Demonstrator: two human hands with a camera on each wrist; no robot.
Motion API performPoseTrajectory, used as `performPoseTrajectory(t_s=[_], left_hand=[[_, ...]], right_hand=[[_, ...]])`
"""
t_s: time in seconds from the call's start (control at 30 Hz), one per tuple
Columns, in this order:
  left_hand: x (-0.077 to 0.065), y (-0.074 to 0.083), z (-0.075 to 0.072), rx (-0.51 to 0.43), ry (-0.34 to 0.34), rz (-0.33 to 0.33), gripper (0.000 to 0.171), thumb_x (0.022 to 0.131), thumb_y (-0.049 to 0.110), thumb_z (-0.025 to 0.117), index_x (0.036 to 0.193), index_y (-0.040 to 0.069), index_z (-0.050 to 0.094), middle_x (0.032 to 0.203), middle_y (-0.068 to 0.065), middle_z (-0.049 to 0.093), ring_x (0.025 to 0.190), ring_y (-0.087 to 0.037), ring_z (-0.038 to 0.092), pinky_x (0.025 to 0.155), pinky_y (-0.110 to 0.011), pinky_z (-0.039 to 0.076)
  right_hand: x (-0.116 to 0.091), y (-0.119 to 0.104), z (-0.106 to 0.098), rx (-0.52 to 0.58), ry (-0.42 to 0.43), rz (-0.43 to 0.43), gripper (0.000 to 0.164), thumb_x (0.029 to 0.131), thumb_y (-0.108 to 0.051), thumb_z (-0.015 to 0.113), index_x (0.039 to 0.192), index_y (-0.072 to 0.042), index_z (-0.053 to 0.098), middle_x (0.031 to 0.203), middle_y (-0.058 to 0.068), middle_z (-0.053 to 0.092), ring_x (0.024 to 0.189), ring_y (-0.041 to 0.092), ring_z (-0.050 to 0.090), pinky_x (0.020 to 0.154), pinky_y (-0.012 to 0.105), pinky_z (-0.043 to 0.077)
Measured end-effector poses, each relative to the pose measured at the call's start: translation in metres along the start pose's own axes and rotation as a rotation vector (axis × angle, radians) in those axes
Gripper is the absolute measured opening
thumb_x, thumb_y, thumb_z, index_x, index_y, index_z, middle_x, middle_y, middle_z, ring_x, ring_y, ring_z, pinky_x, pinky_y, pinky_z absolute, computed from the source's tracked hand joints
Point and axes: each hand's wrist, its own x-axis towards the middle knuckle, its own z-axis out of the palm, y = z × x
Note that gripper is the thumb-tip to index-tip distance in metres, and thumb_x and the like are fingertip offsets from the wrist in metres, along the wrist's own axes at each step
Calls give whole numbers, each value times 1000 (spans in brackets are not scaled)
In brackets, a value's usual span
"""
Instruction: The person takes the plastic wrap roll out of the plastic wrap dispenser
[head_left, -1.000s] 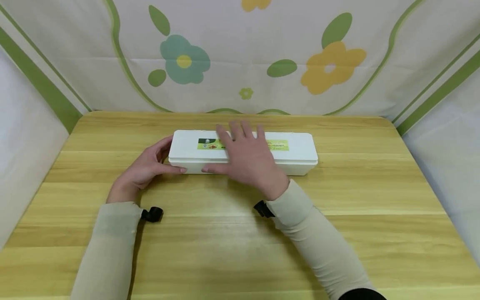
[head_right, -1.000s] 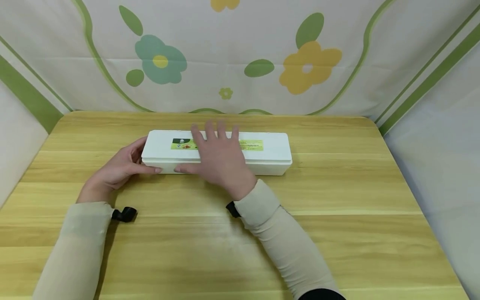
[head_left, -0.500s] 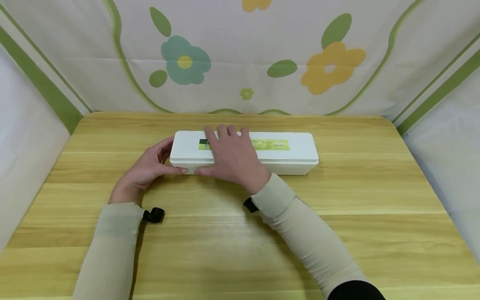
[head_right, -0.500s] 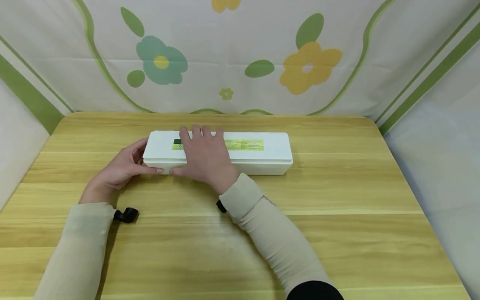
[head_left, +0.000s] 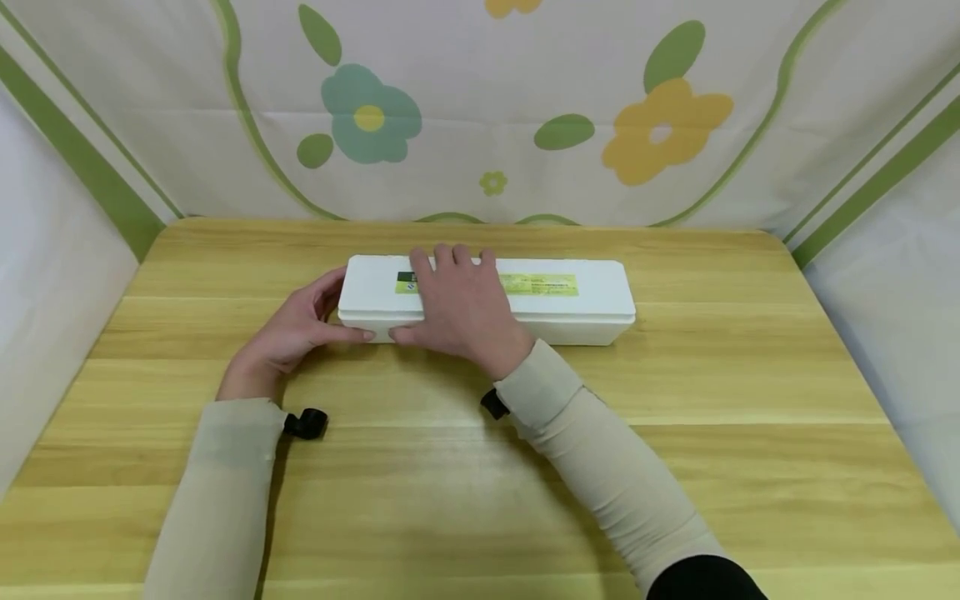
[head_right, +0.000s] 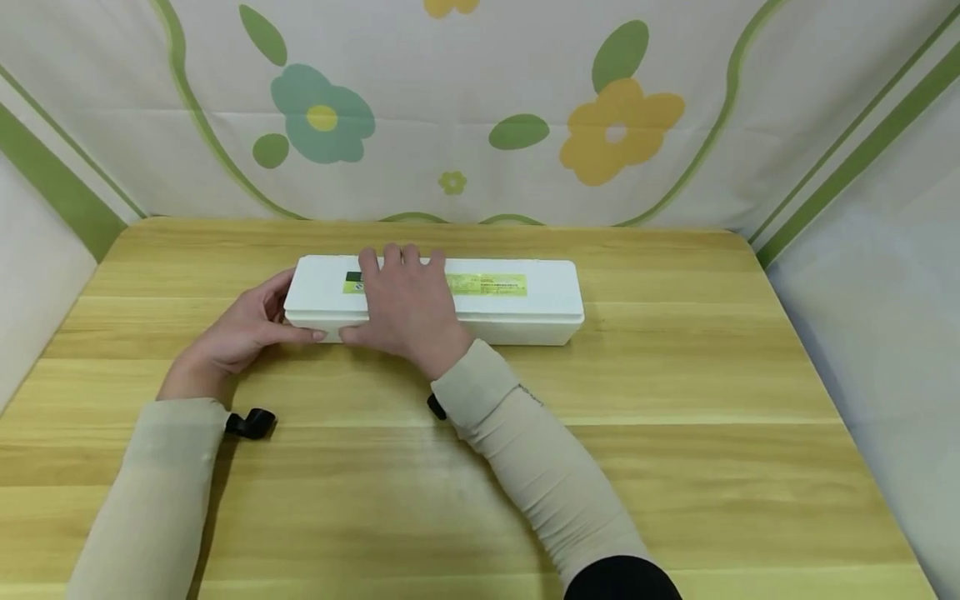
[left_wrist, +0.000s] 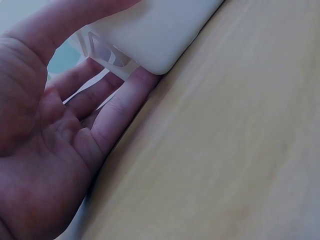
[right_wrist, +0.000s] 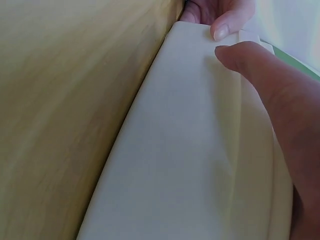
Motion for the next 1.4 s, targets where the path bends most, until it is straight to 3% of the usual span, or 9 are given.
performPoseTrajectory(t_s=[0.37,0.67,1.07,1.4], left_hand=[[3,4,0,-7,25,-19,98,85,-4,87,167,25,41,163,0,47,146,-14,43,108,-16,43],[2,4,1,19,6,-23,99,85,1,89,168,23,38,165,-3,45,149,-17,40,110,-15,40],[1,2,0,53,14,-24,101,86,1,89,169,25,37,166,-3,45,151,-18,39,110,-14,39],[0,1,1,43,7,-10,100,86,2,89,169,24,37,165,-5,45,148,-19,40,110,-15,40]], right_hand=[[3,3,2,-22,17,6,104,83,-92,58,155,-17,46,140,12,65,130,33,62,104,58,49],[1,3,2,20,-52,27,105,84,-91,58,160,-19,41,147,11,60,137,34,57,109,60,44],[1,-2,3,-9,12,19,105,82,-94,58,151,-15,49,139,11,65,130,33,62,106,61,48],[5,-2,-2,36,-59,-3,108,82,-88,63,159,-16,42,146,11,62,133,34,60,105,60,49]])
